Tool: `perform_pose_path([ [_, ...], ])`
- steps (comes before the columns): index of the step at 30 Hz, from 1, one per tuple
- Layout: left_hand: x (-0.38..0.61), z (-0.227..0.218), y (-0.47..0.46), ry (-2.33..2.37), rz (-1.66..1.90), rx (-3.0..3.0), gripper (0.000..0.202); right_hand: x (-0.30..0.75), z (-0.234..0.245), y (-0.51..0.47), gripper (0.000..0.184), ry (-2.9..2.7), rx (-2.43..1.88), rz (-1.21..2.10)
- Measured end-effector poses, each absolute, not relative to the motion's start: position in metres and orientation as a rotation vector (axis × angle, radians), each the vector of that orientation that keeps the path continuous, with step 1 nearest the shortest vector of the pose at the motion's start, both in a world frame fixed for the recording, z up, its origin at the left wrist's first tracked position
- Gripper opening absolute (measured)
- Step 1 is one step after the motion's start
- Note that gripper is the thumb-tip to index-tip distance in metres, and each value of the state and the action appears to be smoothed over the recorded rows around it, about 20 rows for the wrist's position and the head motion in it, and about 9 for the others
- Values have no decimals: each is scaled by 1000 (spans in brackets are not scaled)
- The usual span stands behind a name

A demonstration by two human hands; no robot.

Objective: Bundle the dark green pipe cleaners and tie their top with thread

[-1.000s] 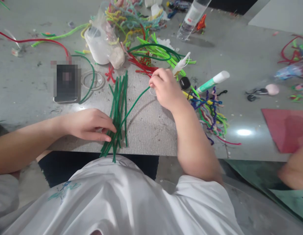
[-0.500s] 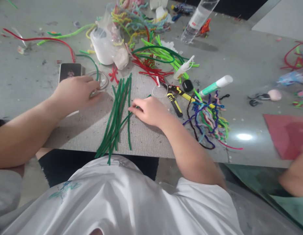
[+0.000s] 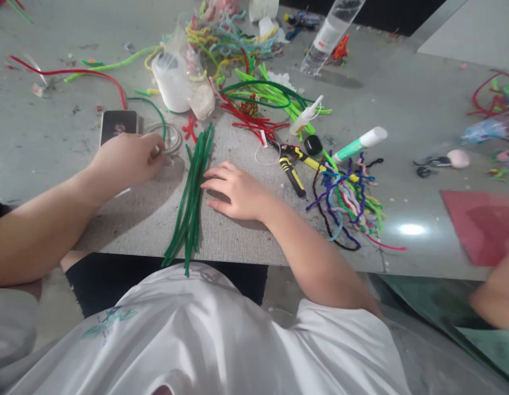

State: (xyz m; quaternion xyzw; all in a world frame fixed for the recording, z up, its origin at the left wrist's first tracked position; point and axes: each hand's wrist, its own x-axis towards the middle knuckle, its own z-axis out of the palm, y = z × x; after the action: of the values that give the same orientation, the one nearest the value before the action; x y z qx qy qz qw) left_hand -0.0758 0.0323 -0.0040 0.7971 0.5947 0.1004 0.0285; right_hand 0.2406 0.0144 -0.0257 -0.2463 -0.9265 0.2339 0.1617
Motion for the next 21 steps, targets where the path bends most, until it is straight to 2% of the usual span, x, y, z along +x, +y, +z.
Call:
perform_pose_path([
  [4,-73,-9,33,1650,731,2283,6,238,-30,13,38,-2636,-685,638],
  [8,-61,-15,22,1610,1111,1979,10,238,-31,16,30,-2570,-755,639],
  [14,-41,-9,-10,1440,1222,1890,16,231,-26,16,24,-2302,-988,644],
  [21,-33,-4,-26,1060,1185,2124,9,205,-13,-2,63,-1893,-1004,1299],
])
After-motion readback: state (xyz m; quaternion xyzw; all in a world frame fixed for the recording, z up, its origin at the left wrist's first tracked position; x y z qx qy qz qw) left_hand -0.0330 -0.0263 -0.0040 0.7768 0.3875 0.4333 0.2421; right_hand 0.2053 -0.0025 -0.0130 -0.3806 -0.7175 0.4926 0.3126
